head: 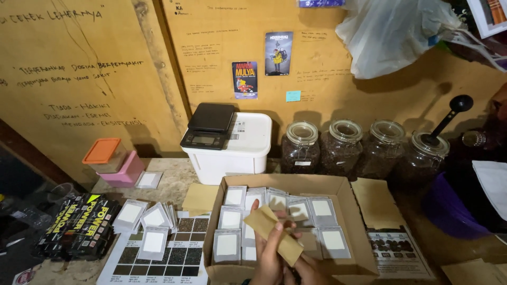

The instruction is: The person folds small paper filter bags and places them into a larger cardboard box.

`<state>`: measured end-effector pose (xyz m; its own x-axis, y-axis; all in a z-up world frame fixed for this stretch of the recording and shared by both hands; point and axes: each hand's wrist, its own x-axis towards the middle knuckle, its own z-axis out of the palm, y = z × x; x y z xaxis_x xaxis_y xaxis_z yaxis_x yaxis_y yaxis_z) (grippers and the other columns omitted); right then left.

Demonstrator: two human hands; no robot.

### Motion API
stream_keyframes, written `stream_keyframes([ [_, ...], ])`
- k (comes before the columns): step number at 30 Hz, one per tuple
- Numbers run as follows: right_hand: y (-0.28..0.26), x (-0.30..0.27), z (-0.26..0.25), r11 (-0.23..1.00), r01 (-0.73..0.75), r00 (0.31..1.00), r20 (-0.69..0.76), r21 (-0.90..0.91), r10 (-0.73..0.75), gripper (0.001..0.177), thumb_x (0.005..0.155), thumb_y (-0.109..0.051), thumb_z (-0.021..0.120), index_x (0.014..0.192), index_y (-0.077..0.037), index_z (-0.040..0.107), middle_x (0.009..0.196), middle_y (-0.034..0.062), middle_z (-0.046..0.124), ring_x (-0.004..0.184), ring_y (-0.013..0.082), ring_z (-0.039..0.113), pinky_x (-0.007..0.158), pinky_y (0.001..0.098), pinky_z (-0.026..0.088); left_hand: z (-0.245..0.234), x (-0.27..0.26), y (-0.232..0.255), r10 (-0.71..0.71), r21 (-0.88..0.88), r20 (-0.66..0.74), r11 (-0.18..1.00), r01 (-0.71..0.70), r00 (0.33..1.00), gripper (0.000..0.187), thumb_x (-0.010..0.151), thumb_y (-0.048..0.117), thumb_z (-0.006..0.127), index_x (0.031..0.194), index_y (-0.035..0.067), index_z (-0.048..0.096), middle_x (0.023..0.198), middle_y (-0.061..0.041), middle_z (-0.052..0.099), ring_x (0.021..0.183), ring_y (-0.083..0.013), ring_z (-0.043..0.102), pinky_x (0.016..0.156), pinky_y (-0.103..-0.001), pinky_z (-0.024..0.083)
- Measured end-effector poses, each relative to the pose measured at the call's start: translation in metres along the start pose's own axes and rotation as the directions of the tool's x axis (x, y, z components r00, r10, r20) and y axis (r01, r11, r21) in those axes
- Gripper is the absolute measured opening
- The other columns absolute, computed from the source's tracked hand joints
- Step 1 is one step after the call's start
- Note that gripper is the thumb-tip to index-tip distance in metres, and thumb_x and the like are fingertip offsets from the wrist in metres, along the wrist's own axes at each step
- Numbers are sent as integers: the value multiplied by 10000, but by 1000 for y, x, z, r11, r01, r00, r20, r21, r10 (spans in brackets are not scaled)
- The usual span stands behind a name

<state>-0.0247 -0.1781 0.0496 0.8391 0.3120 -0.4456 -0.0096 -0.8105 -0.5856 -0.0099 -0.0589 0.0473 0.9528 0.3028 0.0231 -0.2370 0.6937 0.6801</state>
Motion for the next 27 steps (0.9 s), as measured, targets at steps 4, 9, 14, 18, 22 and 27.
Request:
stream_keyframes([
  [4, 55, 42, 53, 999, 39, 993, -112, 33, -35, 681, 920, -526, 559, 1565, -437, 360, 1456, -11, 558, 1159, 182, 681, 914, 266, 533, 5, -6, 9, -52, 100, 45, 994, 48, 998, 945, 861, 249, 672, 1626, 274, 117, 1154, -177, 623, 912, -317, 675, 670, -412, 622],
  [9, 40, 30, 50, 999, -9, 983, -180, 32, 14, 595, 945, -452, 570, 1526, -448, 442, 1406, 11, 555, 1249, 194, 613, 965, 299, 564, -4, 0, 5, 6, 92, 192, 995, -24, 981, 829, 925, 320, 617, 1606, 216, 155, 1177, -160, 607, 971, -305, 687, 760, -415, 612],
  [14, 41, 32, 43, 989, 144, 980, -138, 18, -141, 644, 879, -282, 594, 1501, -327, 434, 1253, 37, 631, 1021, 188, 712, 804, 305, 626, -6, -2, 9, 27, 66, 249, 997, -45, 968, 801, 948, 251, 619, 1607, 214, 166, 1224, -164, 571, 994, -294, 658, 798, -422, 621],
  [18, 44, 34, 48, 994, 95, 982, -155, -63, -104, 659, 908, -394, 609, 1519, -333, 370, 1247, 47, 583, 1042, 195, 668, 825, 329, 604, 1, -6, 27, 69, 226, 323, 963, -148, 944, 804, 976, 320, 588, 1624, 163, 138, 1267, -133, 566, 1028, -243, 653, 951, -379, 530],
  [22, 44, 34, 48, 984, 117, 970, -198, -132, -142, 562, 940, -471, 583, 1455, -299, 438, 1072, 75, 603, 914, 217, 640, 733, 358, 553, -11, -4, 28, 36, 230, 367, 965, -128, 930, 825, 989, 295, 592, 1640, 189, 97, 1305, -153, 553, 1062, -256, 639, 966, -394, 529],
  [27, 30, 25, 30, 910, 411, 886, -210, -62, -414, 315, 926, -325, 671, 1184, -155, 613, 688, 31, 657, 555, 166, 617, 525, 351, 480, -19, -5, 34, -34, 294, 373, 952, -83, 927, 865, 980, 260, 636, 1647, 199, 89, 1369, -141, 561, 1137, -231, 580, 1009, -378, 520],
])
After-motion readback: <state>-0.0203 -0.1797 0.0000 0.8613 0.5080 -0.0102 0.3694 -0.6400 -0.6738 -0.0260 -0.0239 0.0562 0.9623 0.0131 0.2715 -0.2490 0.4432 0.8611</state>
